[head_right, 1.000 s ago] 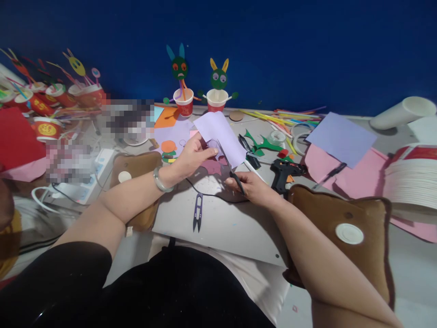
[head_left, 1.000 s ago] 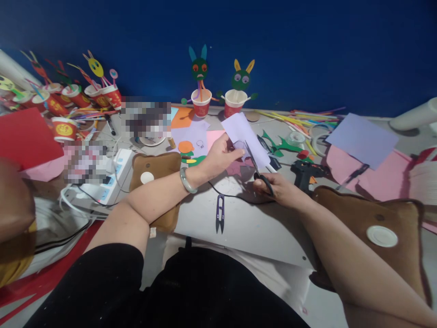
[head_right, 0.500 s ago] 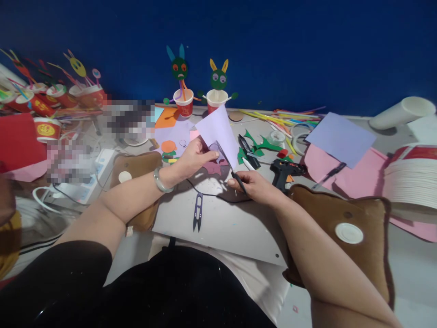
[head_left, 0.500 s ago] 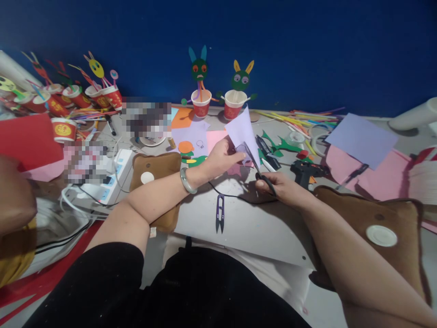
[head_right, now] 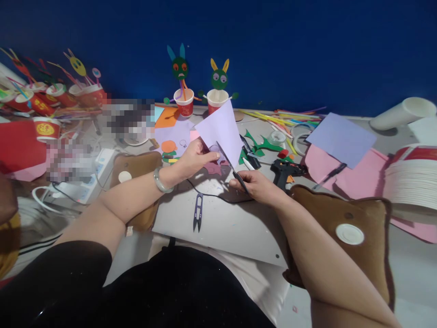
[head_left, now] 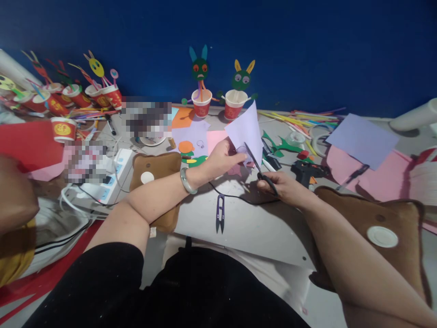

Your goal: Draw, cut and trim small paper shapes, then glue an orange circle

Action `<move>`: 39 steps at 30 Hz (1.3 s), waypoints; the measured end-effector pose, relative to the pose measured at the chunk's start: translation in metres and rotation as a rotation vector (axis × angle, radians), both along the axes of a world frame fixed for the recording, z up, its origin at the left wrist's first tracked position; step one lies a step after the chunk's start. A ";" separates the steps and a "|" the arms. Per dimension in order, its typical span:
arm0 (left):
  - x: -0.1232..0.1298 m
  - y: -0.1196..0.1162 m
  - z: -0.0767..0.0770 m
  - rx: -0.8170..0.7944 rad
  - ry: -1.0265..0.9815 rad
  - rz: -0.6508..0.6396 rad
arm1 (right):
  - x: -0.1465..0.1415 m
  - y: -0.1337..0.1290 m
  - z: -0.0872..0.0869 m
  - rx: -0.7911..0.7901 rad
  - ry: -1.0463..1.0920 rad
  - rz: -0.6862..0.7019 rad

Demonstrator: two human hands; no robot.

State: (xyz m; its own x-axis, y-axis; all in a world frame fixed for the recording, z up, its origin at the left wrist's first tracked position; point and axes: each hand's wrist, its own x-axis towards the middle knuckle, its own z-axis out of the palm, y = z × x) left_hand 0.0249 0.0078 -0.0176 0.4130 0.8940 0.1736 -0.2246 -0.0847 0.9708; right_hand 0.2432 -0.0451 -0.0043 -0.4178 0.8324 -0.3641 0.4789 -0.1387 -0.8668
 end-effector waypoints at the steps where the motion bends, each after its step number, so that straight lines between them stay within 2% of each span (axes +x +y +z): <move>1: 0.000 0.000 0.000 -0.001 -0.001 -0.001 | 0.000 0.000 0.000 0.001 -0.001 -0.002; 13: -0.002 0.000 -0.001 0.009 -0.075 0.120 | 0.000 0.001 0.000 0.008 -0.011 -0.028; 25: -0.004 0.002 0.000 0.046 -0.053 0.141 | 0.000 0.001 0.004 0.013 -0.019 -0.028; 30: -0.003 0.000 0.003 0.025 -0.089 0.125 | 0.000 0.000 0.006 0.013 0.013 0.007; 39: -0.003 -0.003 0.012 -0.038 -0.076 0.149 | 0.005 0.000 0.000 -0.037 0.031 0.006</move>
State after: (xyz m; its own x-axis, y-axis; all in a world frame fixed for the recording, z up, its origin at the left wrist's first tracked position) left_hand 0.0215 0.0051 -0.0058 0.2624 0.9509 0.1639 -0.2854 -0.0857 0.9546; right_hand 0.2486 -0.0449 -0.0042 -0.4338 0.8163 -0.3814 0.4530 -0.1683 -0.8755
